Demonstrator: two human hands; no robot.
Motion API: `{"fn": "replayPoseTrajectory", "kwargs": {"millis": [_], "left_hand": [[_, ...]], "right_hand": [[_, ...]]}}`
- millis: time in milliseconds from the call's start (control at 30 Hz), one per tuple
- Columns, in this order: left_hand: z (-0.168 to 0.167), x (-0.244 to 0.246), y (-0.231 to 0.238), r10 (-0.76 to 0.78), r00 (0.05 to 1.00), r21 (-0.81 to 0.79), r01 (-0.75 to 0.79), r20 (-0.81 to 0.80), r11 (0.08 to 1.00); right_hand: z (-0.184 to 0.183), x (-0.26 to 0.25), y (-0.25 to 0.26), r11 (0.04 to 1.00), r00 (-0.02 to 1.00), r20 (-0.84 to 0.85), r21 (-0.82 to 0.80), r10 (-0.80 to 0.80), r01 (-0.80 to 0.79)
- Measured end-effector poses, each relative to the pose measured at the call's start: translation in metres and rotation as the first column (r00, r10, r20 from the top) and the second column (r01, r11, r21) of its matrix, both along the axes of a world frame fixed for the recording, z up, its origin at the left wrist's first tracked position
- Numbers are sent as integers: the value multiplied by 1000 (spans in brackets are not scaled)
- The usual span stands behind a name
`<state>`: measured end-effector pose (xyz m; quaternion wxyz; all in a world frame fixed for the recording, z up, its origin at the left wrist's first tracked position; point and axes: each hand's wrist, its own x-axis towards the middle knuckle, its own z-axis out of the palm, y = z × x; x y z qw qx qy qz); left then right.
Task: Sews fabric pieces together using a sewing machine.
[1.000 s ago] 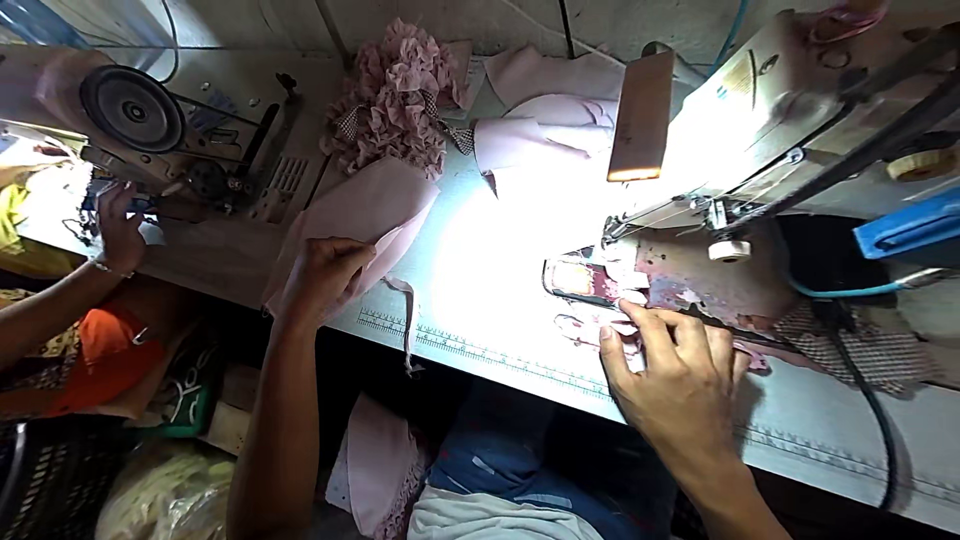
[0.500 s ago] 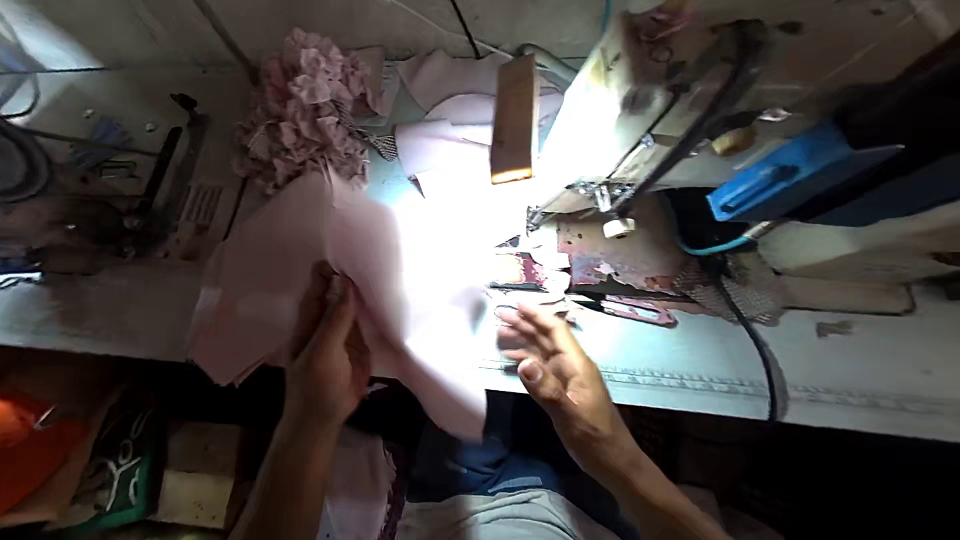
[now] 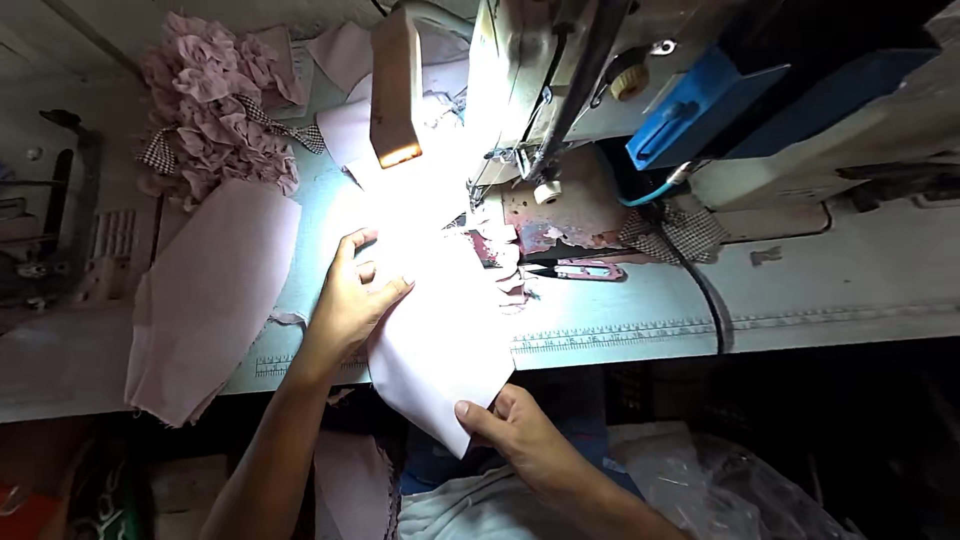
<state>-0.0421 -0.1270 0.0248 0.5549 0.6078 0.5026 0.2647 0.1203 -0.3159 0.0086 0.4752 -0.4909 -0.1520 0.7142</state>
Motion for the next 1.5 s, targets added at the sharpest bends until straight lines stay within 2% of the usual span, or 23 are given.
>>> {"fn": "replayPoseTrajectory", "kwargs": {"millis": [100,267,433,633,767,833,867,900,933,967,1000,1033,1067,1100,1133,1167,1233,1267,1333,1500], "left_hand": [[-3,-2,10,-102,991,113,111,-85,987],[-6,1,16,-46,966,240,109,-254,965],[-2,2,22,-63,952,300,157,-301,941],[0,3,25,-72,955,315,165,-288,934],[8,7,28,-172,967,319,225,-186,921],[7,14,31,-168,955,399,258,-247,880],[5,17,31,-134,934,475,289,-332,831],[4,20,29,-79,896,560,340,-437,756],[1,23,28,-12,849,616,392,-528,683],[-2,27,27,44,808,648,437,-587,624],[-5,31,26,82,791,678,460,-606,573],[-9,35,24,101,797,710,463,-595,531],[-12,39,19,88,807,721,466,-584,514],[-15,43,14,43,813,712,480,-580,513],[-20,47,11,-14,815,695,504,-580,512],[-25,50,10,-67,811,678,528,-581,511],[-28,56,12,-121,807,670,554,-578,494],[-28,59,15,-131,810,675,556,-572,485],[-24,64,23,-138,806,673,563,-575,480],[-42,70,45,-129,826,701,539,-549,467]], "right_hand": [[-7,-10,-6,1000,993,-119,-6,-1,0],[-14,-26,-3,994,961,-276,-105,-1,-29],[-22,-35,0,988,950,-313,-143,9,-56],[-21,-43,2,989,944,-330,-138,5,-53],[-10,-47,-2,998,910,-410,5,59,-62],[-13,-45,1,989,932,-332,21,146,-147],[-15,-42,3,966,944,-208,13,257,-260],[-17,-36,4,908,907,-34,20,419,-418],[-17,-29,5,812,803,185,42,566,-582],[-13,-21,4,707,669,409,77,620,-703],[-7,-14,2,637,573,597,129,562,-760],[-1,-7,0,622,540,737,209,407,-754],[8,0,2,645,526,826,290,205,-707],[16,9,11,680,472,882,340,10,-650],[23,18,26,716,363,917,366,-167,-595],[26,29,44,749,213,929,370,-303,-549],[22,50,81,806,-63,914,320,-401,-498],[17,60,97,829,-141,908,285,-394,-481],[9,72,120,869,-231,913,206,-336,-450],[7,83,134,892,-262,946,56,-190,-448]]}}
